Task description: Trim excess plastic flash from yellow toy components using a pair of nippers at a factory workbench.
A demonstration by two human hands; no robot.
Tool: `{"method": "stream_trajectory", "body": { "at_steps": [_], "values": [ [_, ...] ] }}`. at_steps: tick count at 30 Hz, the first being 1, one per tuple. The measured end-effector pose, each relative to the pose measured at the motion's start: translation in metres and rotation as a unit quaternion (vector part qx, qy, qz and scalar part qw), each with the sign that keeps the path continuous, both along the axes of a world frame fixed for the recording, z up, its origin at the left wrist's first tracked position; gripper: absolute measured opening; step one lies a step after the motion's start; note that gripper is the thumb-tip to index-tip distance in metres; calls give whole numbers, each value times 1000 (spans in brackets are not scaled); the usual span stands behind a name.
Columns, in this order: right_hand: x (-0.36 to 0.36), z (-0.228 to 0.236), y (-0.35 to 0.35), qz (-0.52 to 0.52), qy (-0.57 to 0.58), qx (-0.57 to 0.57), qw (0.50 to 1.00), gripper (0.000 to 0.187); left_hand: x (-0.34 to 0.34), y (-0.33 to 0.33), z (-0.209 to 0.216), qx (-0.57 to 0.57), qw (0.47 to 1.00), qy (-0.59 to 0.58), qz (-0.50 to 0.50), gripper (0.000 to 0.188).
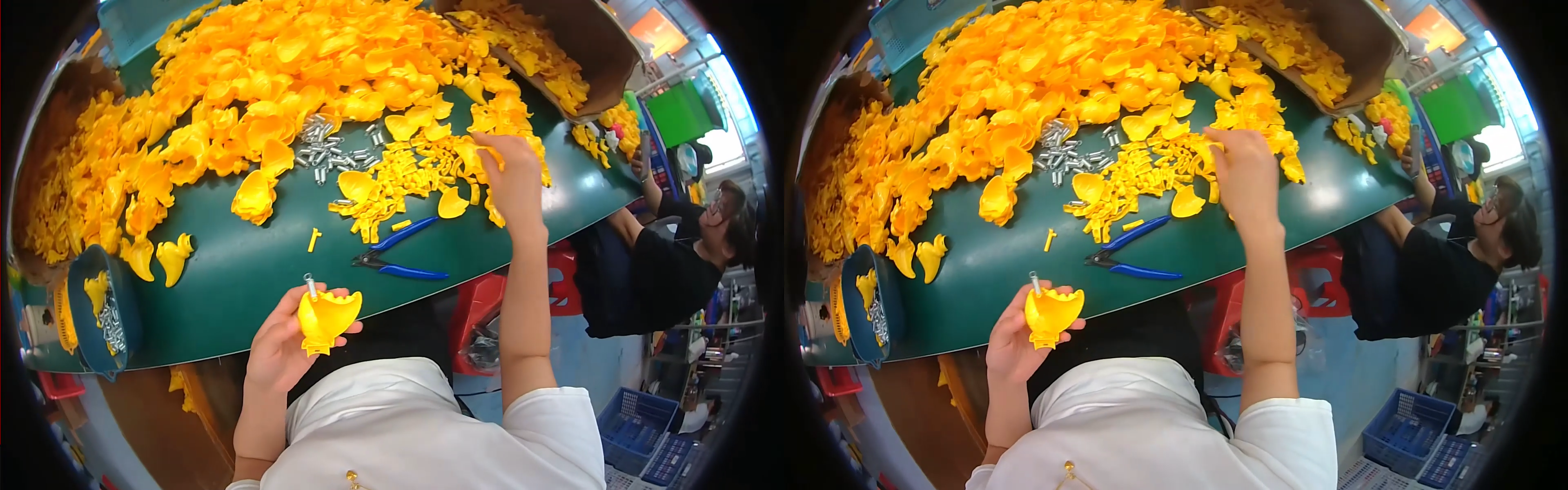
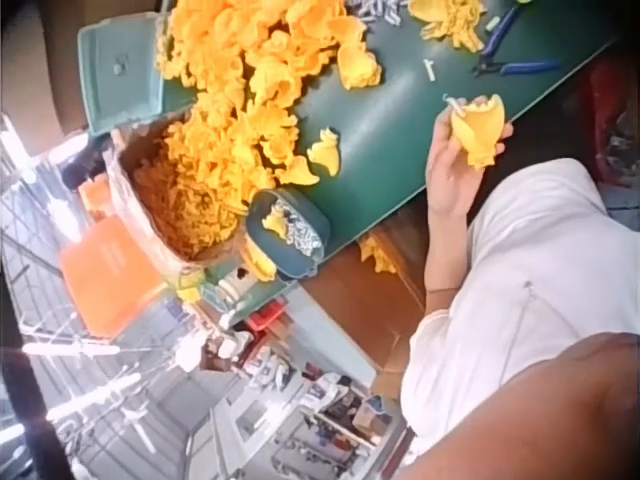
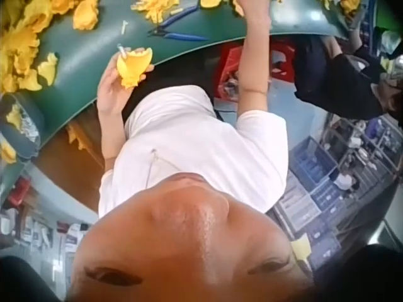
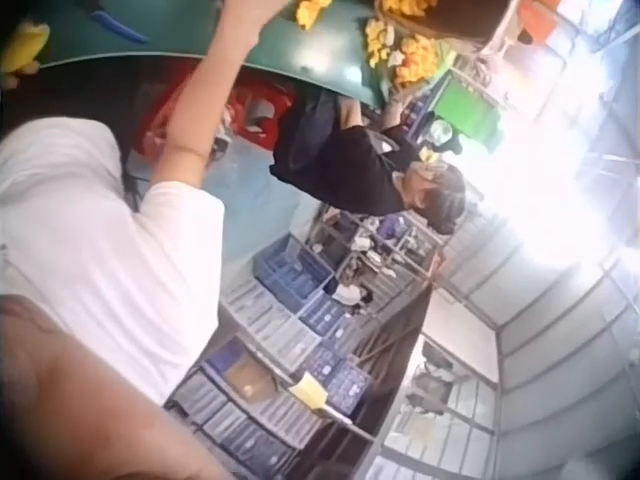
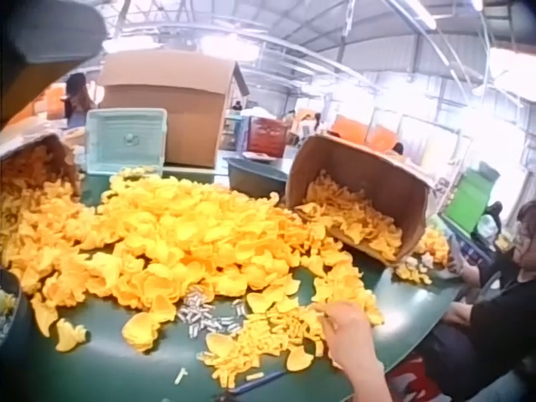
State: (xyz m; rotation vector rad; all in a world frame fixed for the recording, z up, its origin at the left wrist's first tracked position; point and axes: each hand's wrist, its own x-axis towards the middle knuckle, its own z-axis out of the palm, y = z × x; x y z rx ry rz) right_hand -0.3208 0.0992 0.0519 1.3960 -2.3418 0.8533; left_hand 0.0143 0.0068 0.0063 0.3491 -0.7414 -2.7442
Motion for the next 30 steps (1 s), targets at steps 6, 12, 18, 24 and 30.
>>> {"method": "stream_trajectory", "body": {
  "at_steps": [6,12,18,24,30],
  "values": [
    [-22,-3,16,-47,-25,14,999,24,-4,5,-1,13,997,12,76,38],
    [-20,-33,-16,-69,109,124,984,34,-11,6,-3,35,995,50,77,36],
    [16,4,-24,117,-172,-76,975,44,-7,5,-10,14,993,24,119,71],
    [111,11,-24,368,-366,275,809,41,14,-11,-19,68,983,50,165,84],
    [150,-25,-58,455,-81,139,876,35,34,-18,-20,83,975,54,201,88]
  ]
}}
